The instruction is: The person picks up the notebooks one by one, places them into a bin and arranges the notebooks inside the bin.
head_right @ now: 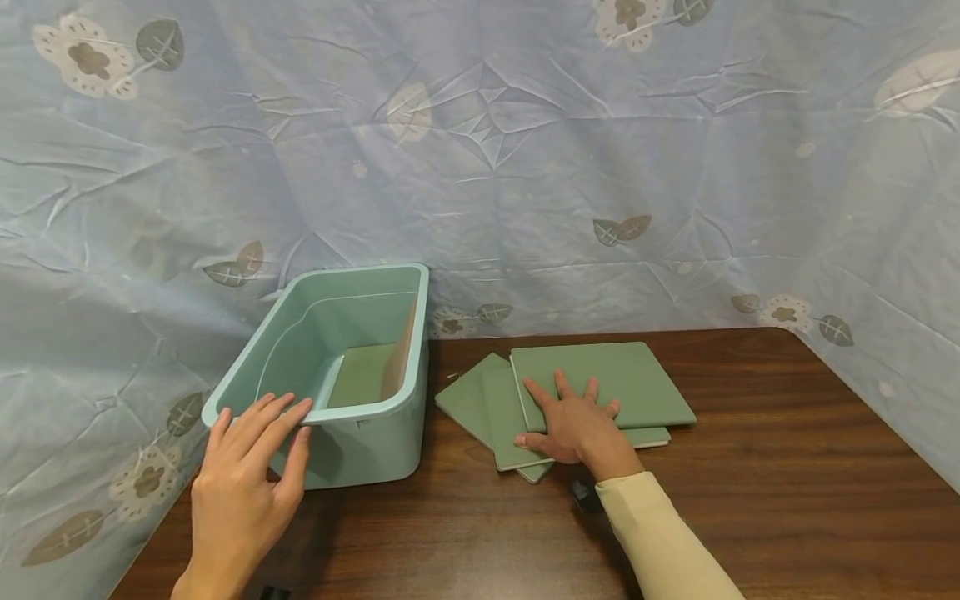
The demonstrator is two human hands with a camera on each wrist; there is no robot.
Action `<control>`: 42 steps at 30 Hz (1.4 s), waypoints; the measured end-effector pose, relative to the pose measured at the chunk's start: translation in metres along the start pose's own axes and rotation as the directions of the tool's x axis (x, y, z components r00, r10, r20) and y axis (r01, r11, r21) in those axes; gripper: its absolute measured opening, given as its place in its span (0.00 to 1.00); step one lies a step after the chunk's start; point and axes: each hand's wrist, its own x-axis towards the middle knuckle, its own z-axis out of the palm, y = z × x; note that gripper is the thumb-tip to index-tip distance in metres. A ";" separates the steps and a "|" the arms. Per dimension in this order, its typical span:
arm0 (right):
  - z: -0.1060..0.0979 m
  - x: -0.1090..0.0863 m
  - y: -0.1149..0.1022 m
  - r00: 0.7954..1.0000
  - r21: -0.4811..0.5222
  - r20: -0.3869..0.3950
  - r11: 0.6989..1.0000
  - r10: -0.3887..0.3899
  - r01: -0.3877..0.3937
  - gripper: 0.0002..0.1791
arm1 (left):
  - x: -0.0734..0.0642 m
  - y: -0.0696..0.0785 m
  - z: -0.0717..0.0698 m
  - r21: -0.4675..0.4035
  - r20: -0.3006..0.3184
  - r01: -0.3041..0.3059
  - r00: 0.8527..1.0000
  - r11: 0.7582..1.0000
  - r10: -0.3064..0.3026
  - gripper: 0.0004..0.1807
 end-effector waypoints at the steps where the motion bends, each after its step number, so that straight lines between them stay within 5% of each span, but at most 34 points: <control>1: 0.000 0.000 0.000 1.000 -0.004 -0.005 1.000 -0.002 0.002 0.49 | 0.000 0.000 0.000 0.001 0.000 -0.001 1.000 1.000 0.001 0.16; 25: 0.010 -0.004 -0.004 0.970 -0.178 -0.212 0.980 -0.122 0.084 0.35 | 0.000 -0.001 0.000 -0.004 -0.004 -0.009 1.000 1.000 0.009 0.16; 42: 0.013 -0.007 -0.002 0.973 -0.169 -0.211 0.984 -0.095 0.059 0.31 | -0.002 0.000 -0.002 0.033 0.060 -0.003 0.998 0.999 0.001 0.16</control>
